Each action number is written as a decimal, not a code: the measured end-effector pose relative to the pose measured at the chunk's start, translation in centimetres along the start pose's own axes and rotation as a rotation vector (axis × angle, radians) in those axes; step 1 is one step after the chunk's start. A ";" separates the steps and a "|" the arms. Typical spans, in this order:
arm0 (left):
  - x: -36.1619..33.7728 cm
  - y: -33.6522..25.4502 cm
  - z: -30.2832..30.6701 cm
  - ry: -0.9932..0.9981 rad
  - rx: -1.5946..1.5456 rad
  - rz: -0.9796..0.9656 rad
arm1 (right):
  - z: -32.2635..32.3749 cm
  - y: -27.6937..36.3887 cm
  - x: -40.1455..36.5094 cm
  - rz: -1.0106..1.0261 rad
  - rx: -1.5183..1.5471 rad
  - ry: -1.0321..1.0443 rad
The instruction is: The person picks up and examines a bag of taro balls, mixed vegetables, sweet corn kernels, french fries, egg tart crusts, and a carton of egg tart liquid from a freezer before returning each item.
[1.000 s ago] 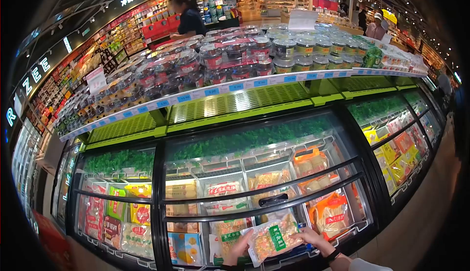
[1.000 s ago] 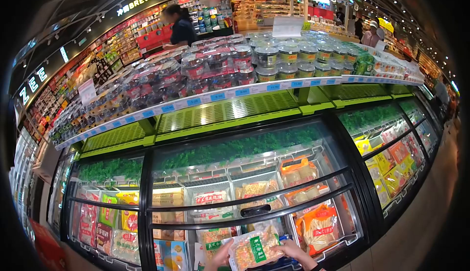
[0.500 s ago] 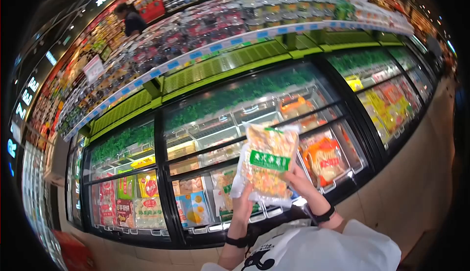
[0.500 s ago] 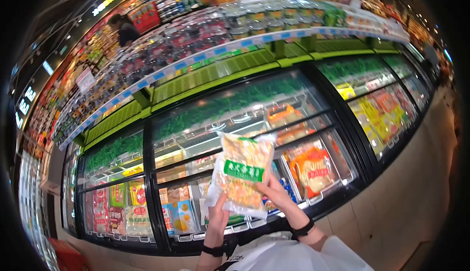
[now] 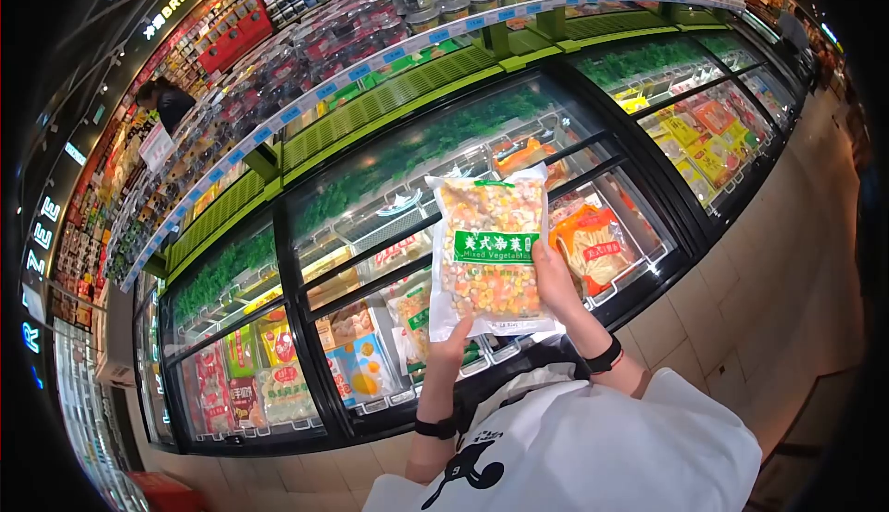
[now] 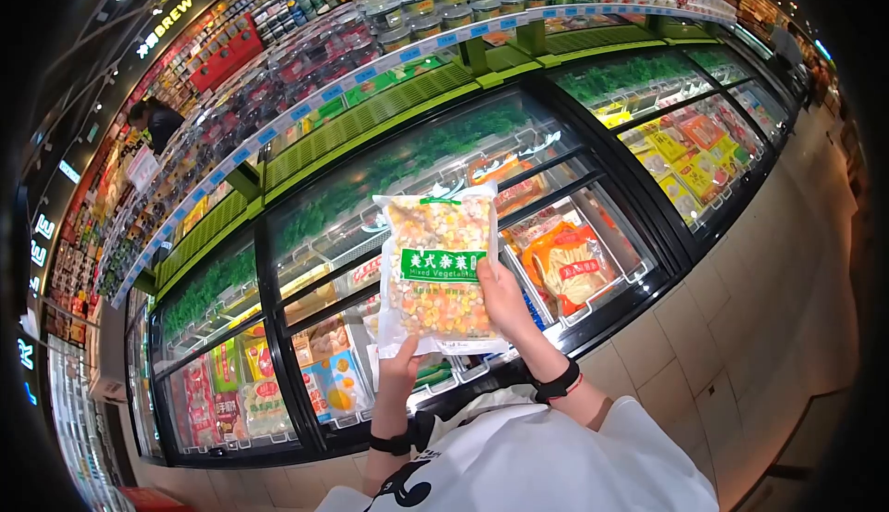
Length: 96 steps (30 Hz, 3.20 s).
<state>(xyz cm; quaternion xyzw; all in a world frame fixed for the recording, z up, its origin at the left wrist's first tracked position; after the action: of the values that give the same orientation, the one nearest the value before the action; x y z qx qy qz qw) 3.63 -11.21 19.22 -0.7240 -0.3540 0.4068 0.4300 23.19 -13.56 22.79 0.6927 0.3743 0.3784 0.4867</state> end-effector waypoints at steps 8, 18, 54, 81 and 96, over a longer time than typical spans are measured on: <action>0.1 -4.2 0.5 0.177 -0.269 -0.060 | 0.7 2.5 -1.4 0.237 -0.137 0.259; -0.9 -4.0 -0.9 -0.214 -0.107 -0.236 | 0.0 3.1 -2.1 0.179 -0.213 0.556; -2.8 -7.1 -0.6 -0.038 -0.013 -0.058 | 3.7 3.6 -6.7 0.019 -0.106 0.593; -5.1 -9.1 -4.0 0.054 -0.184 -0.541 | 0.2 -0.9 -1.6 -0.294 1.034 0.189; -3.0 -6.5 -2.4 0.104 0.255 -0.249 | -0.2 1.1 -1.2 -0.279 1.119 0.076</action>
<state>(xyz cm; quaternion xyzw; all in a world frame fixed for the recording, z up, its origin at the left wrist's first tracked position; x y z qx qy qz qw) 3.49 -12.16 26.71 -0.6344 -0.3639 0.3539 0.5830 22.69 -14.84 23.69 0.7747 0.6225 0.0796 0.0778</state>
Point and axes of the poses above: each hand's wrist, its own x-axis towards the middle knuckle, its own z-axis out of the back of the hand, y = z × x, the point moved 2 cm from there along x, towards the middle knuckle, and after that the axes turned 12 degrees about z, right-handed, at the moved point
